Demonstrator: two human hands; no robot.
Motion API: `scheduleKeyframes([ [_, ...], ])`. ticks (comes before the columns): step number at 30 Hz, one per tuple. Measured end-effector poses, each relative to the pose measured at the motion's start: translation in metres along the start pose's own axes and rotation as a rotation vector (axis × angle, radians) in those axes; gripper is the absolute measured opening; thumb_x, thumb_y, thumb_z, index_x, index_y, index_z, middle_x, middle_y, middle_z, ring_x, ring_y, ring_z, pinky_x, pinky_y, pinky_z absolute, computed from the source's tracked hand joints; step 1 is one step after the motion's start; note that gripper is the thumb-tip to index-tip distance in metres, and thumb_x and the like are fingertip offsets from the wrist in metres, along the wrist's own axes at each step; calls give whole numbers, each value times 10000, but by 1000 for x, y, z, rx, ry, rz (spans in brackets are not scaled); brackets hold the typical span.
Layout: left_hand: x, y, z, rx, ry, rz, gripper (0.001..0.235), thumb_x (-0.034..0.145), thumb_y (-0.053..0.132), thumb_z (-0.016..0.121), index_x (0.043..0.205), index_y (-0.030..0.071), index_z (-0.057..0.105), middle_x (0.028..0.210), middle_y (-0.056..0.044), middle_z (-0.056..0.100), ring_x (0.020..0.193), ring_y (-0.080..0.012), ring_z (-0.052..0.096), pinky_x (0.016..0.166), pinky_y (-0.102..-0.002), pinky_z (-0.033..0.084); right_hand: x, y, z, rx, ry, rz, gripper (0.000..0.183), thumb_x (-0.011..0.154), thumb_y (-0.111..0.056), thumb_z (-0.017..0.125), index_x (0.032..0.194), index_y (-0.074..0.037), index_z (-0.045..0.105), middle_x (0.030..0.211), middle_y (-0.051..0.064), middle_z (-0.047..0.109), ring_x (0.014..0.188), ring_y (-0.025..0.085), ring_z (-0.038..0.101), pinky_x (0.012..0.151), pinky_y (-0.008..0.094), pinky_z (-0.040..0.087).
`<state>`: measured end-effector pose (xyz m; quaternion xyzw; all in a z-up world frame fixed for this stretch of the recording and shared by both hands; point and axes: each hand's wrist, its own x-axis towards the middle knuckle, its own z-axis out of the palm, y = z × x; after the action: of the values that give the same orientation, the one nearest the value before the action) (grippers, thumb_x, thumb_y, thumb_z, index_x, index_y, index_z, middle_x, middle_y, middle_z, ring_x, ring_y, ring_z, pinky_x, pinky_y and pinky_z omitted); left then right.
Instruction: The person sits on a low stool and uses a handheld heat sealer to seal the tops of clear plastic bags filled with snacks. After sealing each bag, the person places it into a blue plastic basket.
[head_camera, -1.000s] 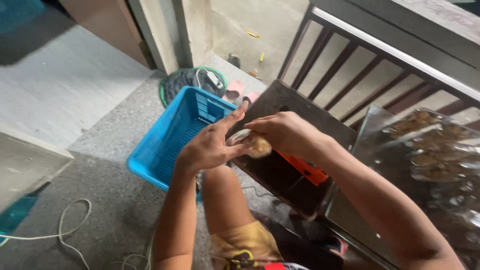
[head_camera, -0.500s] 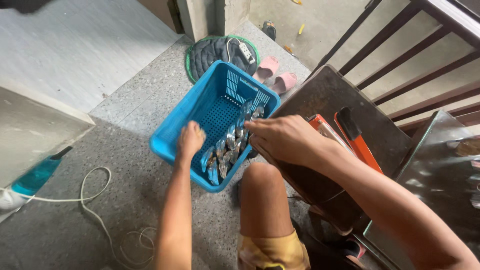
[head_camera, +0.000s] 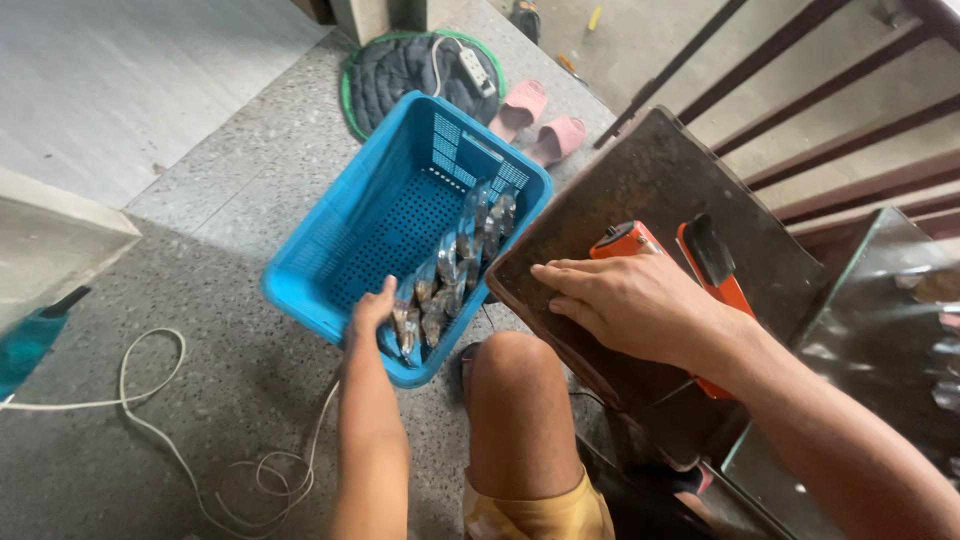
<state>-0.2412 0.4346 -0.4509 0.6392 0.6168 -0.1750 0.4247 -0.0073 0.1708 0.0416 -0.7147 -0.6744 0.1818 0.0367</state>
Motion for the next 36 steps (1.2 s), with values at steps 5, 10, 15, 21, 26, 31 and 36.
scheduleKeyframes([
  [5,-4,-5,10,-20,-50,148,844,976,652,304,1360,-39,601,1459,-321,509,1432,-448,425,1211,-494,318,-3,5,3,-22,1,29,441,935,-330,603,1330,-141,649,1323,59,683,1101,269,691,913,454,530],
  [10,-16,11,-6,-20,-50,55,981,998,743,273,1360,-120,568,1471,-369,459,1474,-435,364,1221,-500,273,-31,4,2,122,43,42,447,945,-297,612,1355,-119,637,1346,58,679,1113,250,692,888,406,564],
  [15,-48,32,-45,-49,521,417,581,1093,450,510,1026,-74,751,1057,-340,705,1030,-527,669,937,-590,526,-87,33,13,122,237,125,454,943,-307,629,1340,-88,643,1320,97,686,1196,273,662,930,403,550],
  [21,-176,154,-91,-243,703,791,315,1026,187,561,809,-37,607,721,-205,564,693,-304,519,656,-463,410,-175,103,30,61,356,475,424,974,-287,602,1359,-113,634,1416,107,617,1298,295,575,1052,411,486],
  [26,-361,262,-39,-329,272,1289,338,938,88,658,676,18,455,595,-40,403,631,-81,385,535,-317,331,-241,157,57,34,383,707,463,955,-274,590,1391,-120,599,1469,112,563,1373,331,477,1098,445,424],
  [31,-474,335,10,-373,225,1771,187,866,-41,721,913,25,553,1045,-107,651,1019,-162,658,891,-312,546,-294,257,45,-380,190,1041,391,1048,-147,493,1421,-70,580,1514,149,562,1499,363,390,1203,560,364],
  [36,-472,350,31,-526,-74,1617,198,948,-72,675,1120,0,609,1162,-105,671,1114,-168,698,993,-286,568,-333,361,13,-558,605,976,524,942,-331,588,1335,14,626,1464,220,470,1453,491,256,1135,737,138],
])
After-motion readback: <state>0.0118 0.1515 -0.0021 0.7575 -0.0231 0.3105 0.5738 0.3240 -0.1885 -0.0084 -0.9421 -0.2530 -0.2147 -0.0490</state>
